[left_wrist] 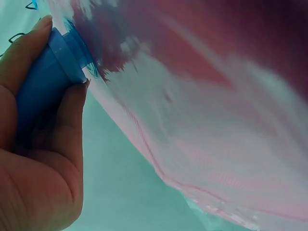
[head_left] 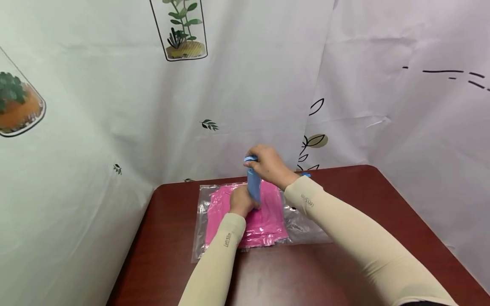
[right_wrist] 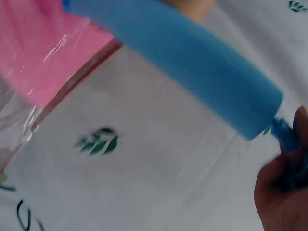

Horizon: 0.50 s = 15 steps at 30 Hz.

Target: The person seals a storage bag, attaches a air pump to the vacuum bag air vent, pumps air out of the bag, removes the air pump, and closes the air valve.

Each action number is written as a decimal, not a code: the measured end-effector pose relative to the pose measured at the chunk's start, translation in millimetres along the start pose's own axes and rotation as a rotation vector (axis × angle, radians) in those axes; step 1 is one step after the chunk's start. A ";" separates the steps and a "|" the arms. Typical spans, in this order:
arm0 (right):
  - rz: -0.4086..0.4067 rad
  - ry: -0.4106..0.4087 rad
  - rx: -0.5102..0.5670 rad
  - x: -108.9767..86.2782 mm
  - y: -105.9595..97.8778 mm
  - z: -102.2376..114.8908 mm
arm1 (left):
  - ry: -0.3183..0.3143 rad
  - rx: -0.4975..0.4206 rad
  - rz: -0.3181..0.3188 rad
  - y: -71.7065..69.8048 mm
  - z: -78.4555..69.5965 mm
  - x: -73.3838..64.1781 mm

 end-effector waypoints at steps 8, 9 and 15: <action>-0.061 0.009 0.009 17.9 -36.7 25.7 | -0.069 -0.039 0.043 3.5 5.7 2.3; -0.059 -0.009 0.001 17.5 -38.9 27.3 | -0.081 -0.043 0.052 4.3 7.0 2.0; -0.082 -0.090 -0.047 6.5 -39.2 17.0 | -0.070 -0.031 0.063 5.1 6.7 0.5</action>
Point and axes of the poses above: each hand's wrist, its own x-axis towards the middle knuckle, its own y-axis out of the palm, z = x × y, the point moved 8 cm from there along x, towards the middle knuckle, and after that the axes turned 1 degree about z, right-handed, at the moved point
